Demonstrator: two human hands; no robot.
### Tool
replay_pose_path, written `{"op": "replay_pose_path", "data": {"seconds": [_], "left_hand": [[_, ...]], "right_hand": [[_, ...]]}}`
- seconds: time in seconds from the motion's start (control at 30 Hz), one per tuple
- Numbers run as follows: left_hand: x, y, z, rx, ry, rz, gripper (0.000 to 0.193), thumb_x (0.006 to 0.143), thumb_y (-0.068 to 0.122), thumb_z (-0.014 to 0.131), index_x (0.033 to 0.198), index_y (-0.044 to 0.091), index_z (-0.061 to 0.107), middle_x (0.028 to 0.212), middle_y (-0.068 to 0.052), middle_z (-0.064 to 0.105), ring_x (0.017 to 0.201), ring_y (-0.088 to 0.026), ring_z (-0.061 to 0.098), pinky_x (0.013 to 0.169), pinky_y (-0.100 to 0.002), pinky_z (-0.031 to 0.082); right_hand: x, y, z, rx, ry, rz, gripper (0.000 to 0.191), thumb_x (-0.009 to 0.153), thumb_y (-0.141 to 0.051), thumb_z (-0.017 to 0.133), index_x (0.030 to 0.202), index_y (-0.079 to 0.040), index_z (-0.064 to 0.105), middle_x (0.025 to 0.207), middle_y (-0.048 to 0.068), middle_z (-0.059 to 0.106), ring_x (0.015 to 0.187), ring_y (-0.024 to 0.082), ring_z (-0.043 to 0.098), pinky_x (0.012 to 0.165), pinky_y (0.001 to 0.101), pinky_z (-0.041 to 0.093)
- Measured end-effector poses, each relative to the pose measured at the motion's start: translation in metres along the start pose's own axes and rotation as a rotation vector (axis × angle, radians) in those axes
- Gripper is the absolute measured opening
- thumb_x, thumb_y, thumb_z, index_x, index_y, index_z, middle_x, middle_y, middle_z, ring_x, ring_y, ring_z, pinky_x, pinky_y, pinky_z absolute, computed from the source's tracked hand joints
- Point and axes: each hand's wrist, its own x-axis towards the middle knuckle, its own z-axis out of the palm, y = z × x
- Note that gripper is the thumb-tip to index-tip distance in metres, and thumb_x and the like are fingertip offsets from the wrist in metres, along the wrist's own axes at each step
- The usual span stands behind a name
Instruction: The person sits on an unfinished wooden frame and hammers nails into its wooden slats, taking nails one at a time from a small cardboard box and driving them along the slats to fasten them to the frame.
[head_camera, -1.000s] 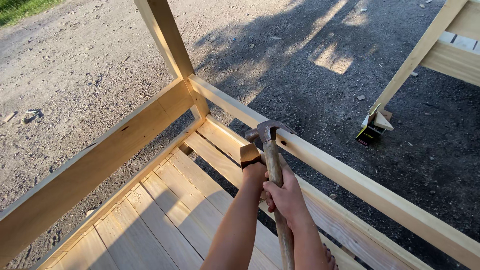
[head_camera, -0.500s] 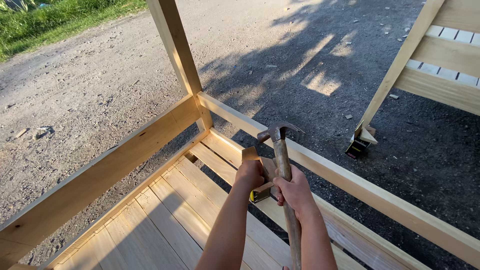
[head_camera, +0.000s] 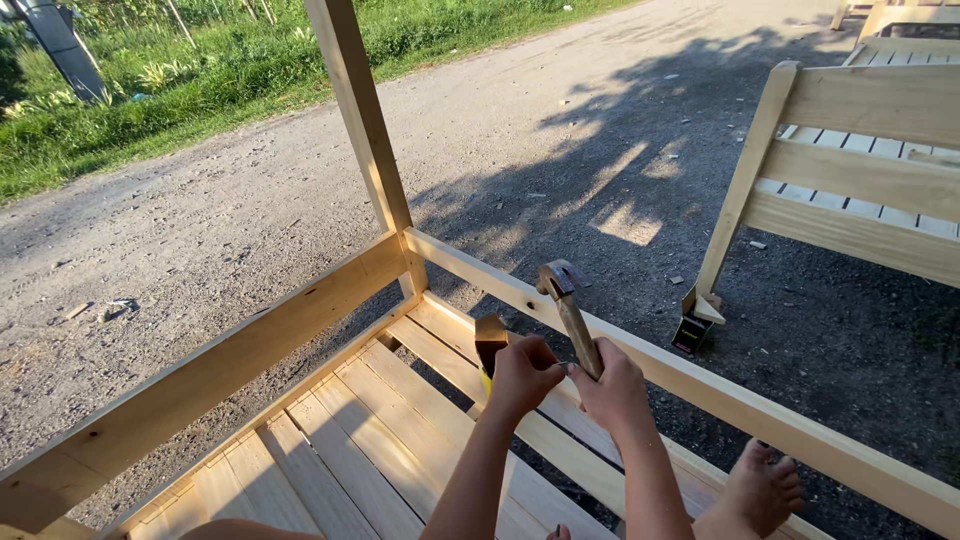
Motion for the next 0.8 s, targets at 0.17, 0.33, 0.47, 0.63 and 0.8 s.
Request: {"op": "replay_pose_path", "data": {"seconds": [0.17, 0.33, 0.47, 0.63, 0.8], "left_hand": [[-0.001, 0.013, 0.033, -0.132, -0.086, -0.017, 0.017, 0.075, 0.009, 0.083, 0.079, 0.001, 0.069, 0.072, -0.003, 0.071, 0.065, -0.007, 0.064, 0.060, -0.027, 0.053], [0.004, 0.008, 0.055, -0.131, -0.100, -0.133, 0.015, 0.076, 0.010, 0.084, 0.084, 0.001, 0.076, 0.073, -0.002, 0.074, 0.064, -0.005, 0.066, 0.060, -0.025, 0.055], [0.013, 0.002, 0.071, -0.215, -0.151, -0.190, 0.014, 0.078, 0.009, 0.084, 0.084, -0.001, 0.075, 0.074, -0.004, 0.076, 0.062, -0.006, 0.067, 0.056, -0.026, 0.054], [0.038, -0.013, 0.094, -0.343, -0.398, -0.230, 0.012, 0.079, 0.005, 0.084, 0.088, 0.000, 0.077, 0.076, -0.004, 0.075, 0.063, -0.009, 0.067, 0.056, -0.025, 0.055], [0.036, -0.037, 0.119, -0.539, -0.481, -0.271, 0.013, 0.089, 0.012, 0.081, 0.099, 0.004, 0.078, 0.085, -0.001, 0.076, 0.074, -0.006, 0.070, 0.063, -0.023, 0.057]], "right_hand": [[0.002, 0.018, -0.026, -0.009, 0.061, -0.109, 0.023, 0.087, -0.017, 0.073, 0.105, -0.005, 0.067, 0.080, 0.015, 0.075, 0.059, 0.021, 0.074, 0.056, 0.0376, 0.058], [0.015, 0.028, -0.044, 0.071, 0.065, -0.079, 0.030, 0.082, -0.014, 0.073, 0.111, -0.008, 0.067, 0.089, 0.012, 0.075, 0.059, 0.025, 0.076, 0.056, 0.0411, 0.060], [0.020, 0.041, -0.053, -0.075, 0.082, -0.095, 0.023, 0.086, -0.017, 0.075, 0.107, -0.008, 0.070, 0.087, 0.014, 0.077, 0.076, 0.029, 0.077, 0.069, 0.0431, 0.059], [0.023, 0.059, -0.066, -0.134, 0.165, -0.101, 0.028, 0.082, -0.017, 0.077, 0.108, -0.010, 0.070, 0.092, 0.015, 0.077, 0.090, 0.034, 0.076, 0.075, 0.0463, 0.058], [0.024, 0.078, -0.076, -0.103, 0.224, -0.114, 0.025, 0.084, -0.017, 0.076, 0.106, -0.007, 0.070, 0.091, 0.015, 0.077, 0.090, 0.034, 0.077, 0.076, 0.0449, 0.058]]}}
